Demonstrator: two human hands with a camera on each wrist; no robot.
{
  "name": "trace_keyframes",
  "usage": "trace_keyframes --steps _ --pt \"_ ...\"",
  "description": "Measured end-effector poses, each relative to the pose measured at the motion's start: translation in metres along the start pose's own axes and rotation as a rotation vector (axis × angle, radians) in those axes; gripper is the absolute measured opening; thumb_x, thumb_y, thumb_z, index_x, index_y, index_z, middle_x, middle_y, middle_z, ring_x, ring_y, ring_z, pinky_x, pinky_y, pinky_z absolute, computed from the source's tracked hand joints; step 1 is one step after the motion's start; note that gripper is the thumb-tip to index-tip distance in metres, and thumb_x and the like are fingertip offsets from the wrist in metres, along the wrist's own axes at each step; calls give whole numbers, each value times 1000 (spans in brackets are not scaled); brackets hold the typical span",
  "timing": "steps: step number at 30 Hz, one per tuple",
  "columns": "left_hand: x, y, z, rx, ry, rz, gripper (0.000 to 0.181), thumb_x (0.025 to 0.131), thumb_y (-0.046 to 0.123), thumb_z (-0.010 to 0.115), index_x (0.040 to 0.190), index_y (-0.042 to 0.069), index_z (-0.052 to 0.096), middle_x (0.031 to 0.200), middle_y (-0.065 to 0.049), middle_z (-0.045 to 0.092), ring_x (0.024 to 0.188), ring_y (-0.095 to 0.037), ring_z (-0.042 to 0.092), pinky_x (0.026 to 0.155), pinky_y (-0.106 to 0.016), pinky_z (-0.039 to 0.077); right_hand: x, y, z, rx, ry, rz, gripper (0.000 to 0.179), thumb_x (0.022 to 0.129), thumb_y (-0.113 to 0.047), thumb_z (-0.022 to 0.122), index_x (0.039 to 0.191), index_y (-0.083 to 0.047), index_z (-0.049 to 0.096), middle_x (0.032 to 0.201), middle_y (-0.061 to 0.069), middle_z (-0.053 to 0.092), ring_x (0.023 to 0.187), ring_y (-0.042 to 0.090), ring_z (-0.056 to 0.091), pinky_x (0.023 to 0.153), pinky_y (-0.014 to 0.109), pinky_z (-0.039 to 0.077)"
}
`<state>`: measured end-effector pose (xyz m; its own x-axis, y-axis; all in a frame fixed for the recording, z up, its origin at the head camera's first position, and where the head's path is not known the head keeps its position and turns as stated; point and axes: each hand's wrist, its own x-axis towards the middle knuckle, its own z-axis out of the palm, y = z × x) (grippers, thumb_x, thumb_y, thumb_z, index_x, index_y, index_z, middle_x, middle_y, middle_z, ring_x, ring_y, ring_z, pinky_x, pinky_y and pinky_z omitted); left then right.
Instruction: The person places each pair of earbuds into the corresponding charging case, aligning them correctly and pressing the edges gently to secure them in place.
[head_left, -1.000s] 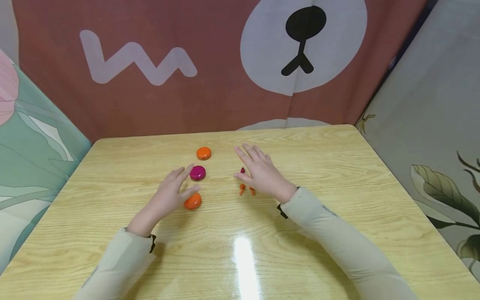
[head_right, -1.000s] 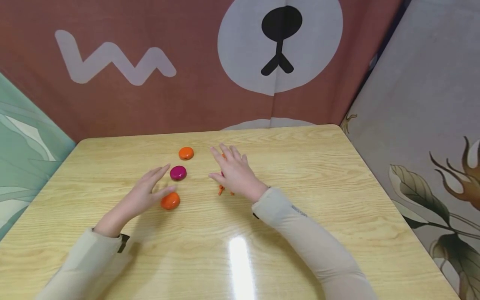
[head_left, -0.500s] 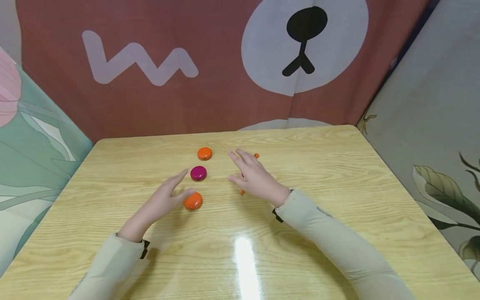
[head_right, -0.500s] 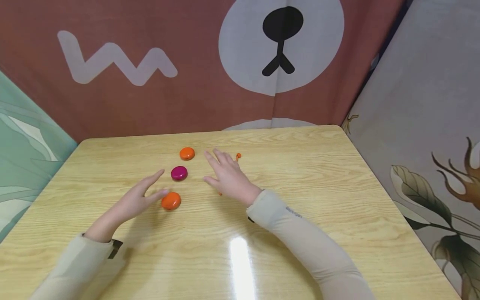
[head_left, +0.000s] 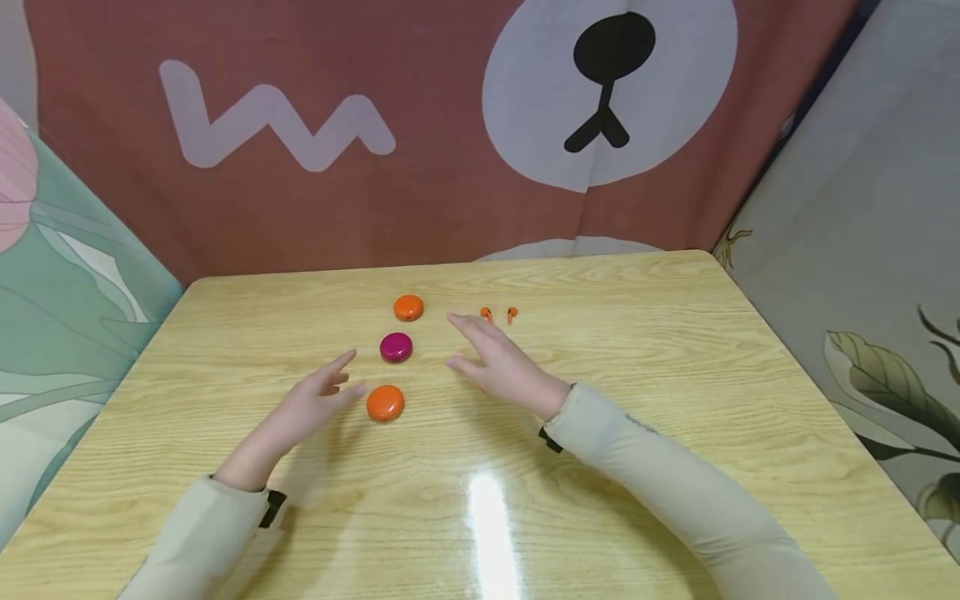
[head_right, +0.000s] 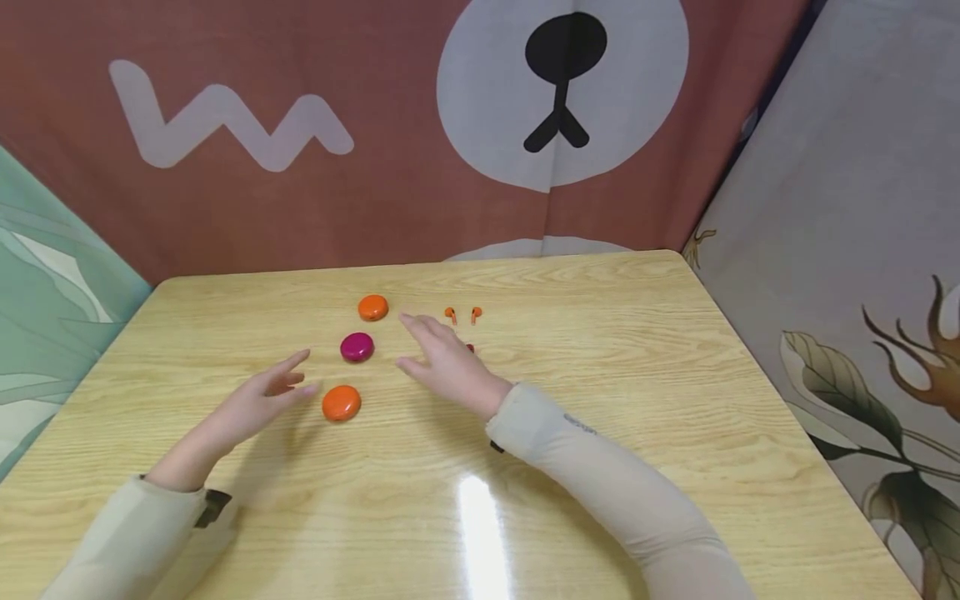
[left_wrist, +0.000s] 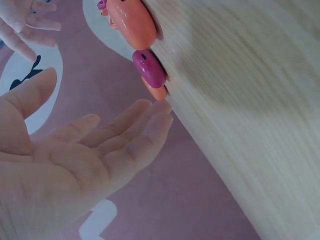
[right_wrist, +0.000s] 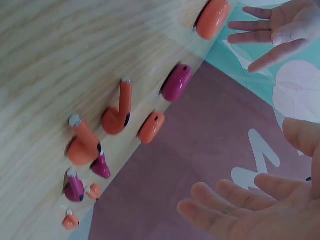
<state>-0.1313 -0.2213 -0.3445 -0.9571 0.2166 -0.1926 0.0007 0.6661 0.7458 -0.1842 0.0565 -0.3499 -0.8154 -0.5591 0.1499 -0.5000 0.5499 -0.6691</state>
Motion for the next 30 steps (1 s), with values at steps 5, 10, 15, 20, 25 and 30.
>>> trace_keyframes --steps 5,10,15,20,25,30 --pt "-1 -5 -5 -59 -12 -28 68 101 26 54 152 -4 20 139 -38 39 127 -49 42 101 -60 38 2 -3 8 44 -15 14 63 98 -22 62 150 -3 32 151 16 37 139 29 34 112 42 29" --pt "0 -13 -9 -160 -57 -71 66 102 23 53 152 -3 19 129 -34 53 110 -42 60 89 -52 48 1 -5 13 86 -27 41 60 98 -20 61 149 -4 35 150 14 39 138 29 36 111 43 32" --pt "0 -22 -12 -238 -89 -113 67 101 22 53 151 -5 19 123 -29 59 100 -35 67 82 -45 52 3 -7 17 156 -65 68 55 98 -17 61 147 -3 39 146 14 44 127 34 49 105 44 40" --pt "3 -27 -14 -332 -147 -154 66 102 21 51 151 -7 17 122 -29 60 91 -27 71 77 -37 56 4 -11 18 258 -70 129 52 97 -14 61 144 -3 44 132 19 56 111 30 58 93 39 49" --pt "9 -32 -16 -439 -213 -203 63 103 18 48 151 -7 17 115 -25 65 85 -22 72 70 -32 57 8 -11 20 359 -84 175 47 96 -10 61 140 0 49 112 14 64 99 25 62 82 30 52" --pt "12 -35 -18 -530 -271 -230 62 103 16 47 150 -9 14 105 -16 71 83 -20 72 70 -32 58 10 -11 21 500 -142 258 45 97 -9 59 139 4 48 106 16 66 98 31 65 80 37 54"
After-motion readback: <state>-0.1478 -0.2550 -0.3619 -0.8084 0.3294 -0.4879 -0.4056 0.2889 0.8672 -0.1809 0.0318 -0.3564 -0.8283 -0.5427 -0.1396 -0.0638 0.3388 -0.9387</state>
